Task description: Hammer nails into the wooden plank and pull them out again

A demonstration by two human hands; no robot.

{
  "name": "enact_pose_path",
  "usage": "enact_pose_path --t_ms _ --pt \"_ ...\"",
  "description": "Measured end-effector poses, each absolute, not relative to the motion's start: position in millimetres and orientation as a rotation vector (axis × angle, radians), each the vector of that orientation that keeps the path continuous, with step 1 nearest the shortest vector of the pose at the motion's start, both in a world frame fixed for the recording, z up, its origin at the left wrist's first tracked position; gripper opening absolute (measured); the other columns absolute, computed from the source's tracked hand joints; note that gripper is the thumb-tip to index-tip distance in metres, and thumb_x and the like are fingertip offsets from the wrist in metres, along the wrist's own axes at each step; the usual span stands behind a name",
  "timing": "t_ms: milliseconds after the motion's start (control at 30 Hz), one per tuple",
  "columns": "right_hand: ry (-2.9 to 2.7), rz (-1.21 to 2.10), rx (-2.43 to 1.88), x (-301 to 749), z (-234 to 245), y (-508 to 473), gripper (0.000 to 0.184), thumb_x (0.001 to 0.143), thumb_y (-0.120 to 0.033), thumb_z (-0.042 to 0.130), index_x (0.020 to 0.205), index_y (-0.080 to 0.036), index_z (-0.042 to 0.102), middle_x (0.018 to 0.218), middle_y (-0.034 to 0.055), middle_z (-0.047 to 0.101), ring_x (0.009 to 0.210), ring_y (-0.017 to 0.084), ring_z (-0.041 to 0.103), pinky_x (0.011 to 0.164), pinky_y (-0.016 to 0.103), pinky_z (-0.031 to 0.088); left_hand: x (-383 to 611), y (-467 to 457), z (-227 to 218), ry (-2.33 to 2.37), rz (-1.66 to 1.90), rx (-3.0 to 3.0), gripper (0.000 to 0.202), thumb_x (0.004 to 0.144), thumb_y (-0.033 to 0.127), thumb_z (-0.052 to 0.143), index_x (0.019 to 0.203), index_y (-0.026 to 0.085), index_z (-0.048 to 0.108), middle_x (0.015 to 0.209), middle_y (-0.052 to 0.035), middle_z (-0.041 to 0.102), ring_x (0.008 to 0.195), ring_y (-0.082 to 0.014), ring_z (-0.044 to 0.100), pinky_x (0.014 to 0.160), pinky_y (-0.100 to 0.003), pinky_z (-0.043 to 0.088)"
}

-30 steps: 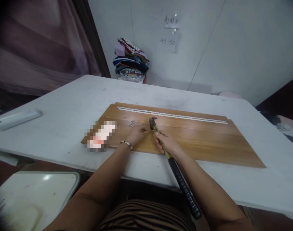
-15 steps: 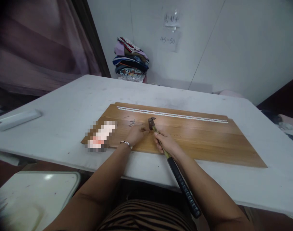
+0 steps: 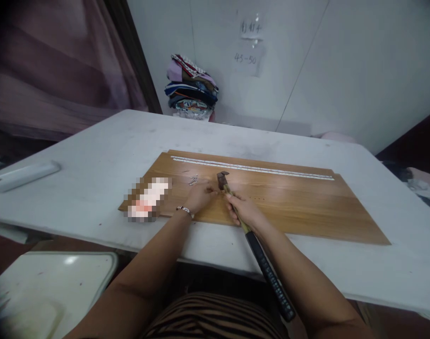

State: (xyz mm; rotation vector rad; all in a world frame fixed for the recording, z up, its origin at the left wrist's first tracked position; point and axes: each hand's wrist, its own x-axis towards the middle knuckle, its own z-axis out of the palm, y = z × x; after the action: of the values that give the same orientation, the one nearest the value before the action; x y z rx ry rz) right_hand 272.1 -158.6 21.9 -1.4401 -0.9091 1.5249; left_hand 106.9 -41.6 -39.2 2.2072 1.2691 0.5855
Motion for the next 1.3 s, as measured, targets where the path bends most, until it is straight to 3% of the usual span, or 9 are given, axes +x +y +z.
enact_pose_path --t_ms 1300 --pt "-0.894 1.528 -1.456 274.2 20.2 -157.2 0.042 0.077 -0.058 0.074 0.079 -0.024 0.047 0.058 -0.0077 0.048 0.039 0.006 0.035 0.034 0.020 0.028 107.9 -39.6 -41.6 1.288 0.571 2.252 0.008 0.087 0.023 0.075 0.082 0.023 0.081 0.096 -0.0049 0.076 0.101 -0.0232 0.066 0.094 -0.036 0.047"
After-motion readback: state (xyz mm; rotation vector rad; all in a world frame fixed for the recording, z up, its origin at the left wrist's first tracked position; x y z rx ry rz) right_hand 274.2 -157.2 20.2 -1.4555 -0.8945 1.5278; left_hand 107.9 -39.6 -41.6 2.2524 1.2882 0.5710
